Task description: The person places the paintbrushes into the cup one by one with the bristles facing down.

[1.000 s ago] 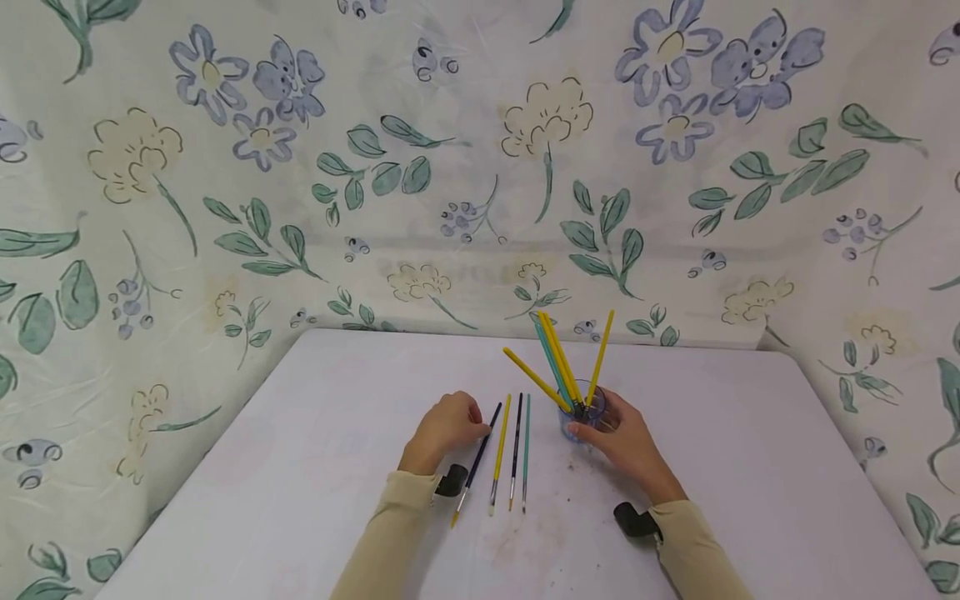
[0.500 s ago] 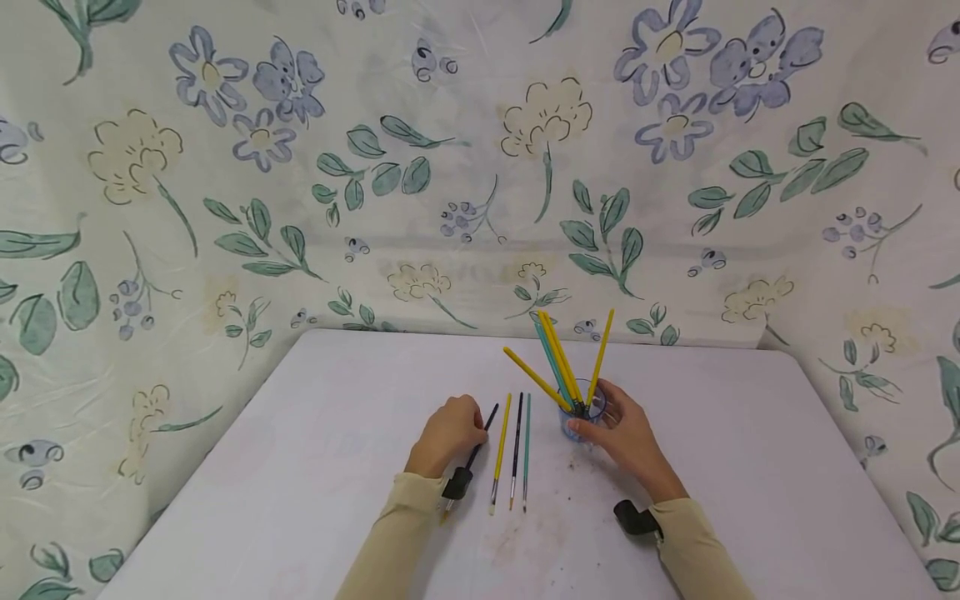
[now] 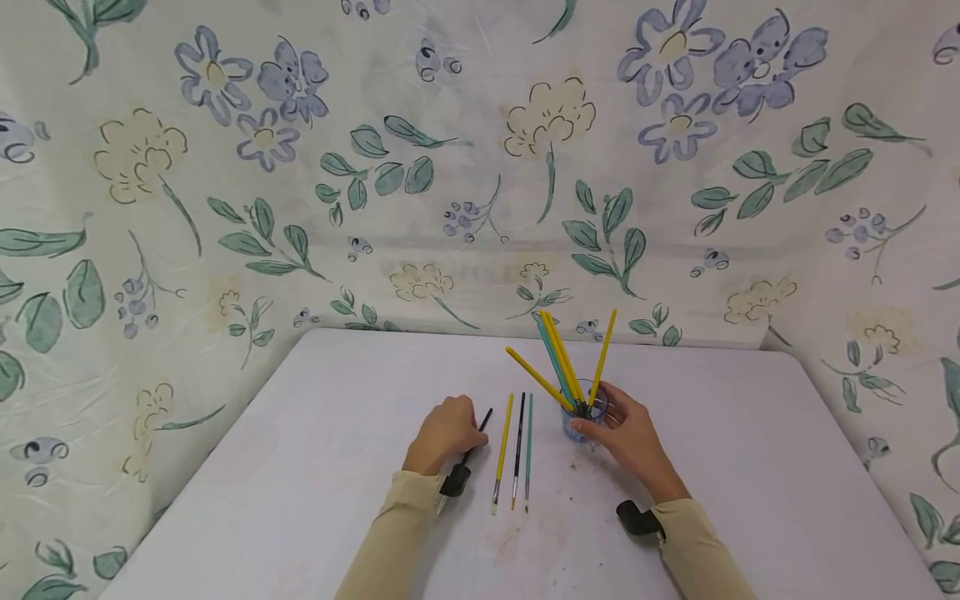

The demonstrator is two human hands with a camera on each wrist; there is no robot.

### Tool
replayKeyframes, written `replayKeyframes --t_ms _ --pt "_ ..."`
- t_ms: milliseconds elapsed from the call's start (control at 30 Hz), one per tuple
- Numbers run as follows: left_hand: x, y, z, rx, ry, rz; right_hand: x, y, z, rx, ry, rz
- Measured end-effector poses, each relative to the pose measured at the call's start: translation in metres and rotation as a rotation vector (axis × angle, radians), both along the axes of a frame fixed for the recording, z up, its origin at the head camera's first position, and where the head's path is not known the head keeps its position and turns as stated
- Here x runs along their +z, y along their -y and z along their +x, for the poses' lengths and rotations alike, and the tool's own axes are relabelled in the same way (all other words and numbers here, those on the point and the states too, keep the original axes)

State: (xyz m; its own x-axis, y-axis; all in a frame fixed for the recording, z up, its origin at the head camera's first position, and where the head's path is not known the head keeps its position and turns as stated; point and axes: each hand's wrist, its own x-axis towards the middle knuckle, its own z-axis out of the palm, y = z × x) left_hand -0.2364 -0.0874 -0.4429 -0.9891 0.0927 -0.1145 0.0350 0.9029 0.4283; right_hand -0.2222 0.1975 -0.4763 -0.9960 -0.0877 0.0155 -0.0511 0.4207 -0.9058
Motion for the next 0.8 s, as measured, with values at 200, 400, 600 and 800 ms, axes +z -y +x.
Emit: replayKeyframes --t_ms 200,400,600,800 --pt "0.007 0.017 -0.008 -0.046 0.087 0.187 0.0 0.0 0.0 0.011 0.0 -0.006" --pt "0.025 0.028 -0.014 -0.059 0.132 0.537 0.003 -0.001 0.001 0.012 -0.006 -0.009" --pt "0.031 0.028 -0.014 -0.082 0.108 0.818 0.0 -0.002 0.0 0.003 0.012 -0.002" --pt "0.034 0.024 -0.013 -0.073 0.057 0.958 -0.002 -0.003 0.0 0.007 0.017 -0.022"
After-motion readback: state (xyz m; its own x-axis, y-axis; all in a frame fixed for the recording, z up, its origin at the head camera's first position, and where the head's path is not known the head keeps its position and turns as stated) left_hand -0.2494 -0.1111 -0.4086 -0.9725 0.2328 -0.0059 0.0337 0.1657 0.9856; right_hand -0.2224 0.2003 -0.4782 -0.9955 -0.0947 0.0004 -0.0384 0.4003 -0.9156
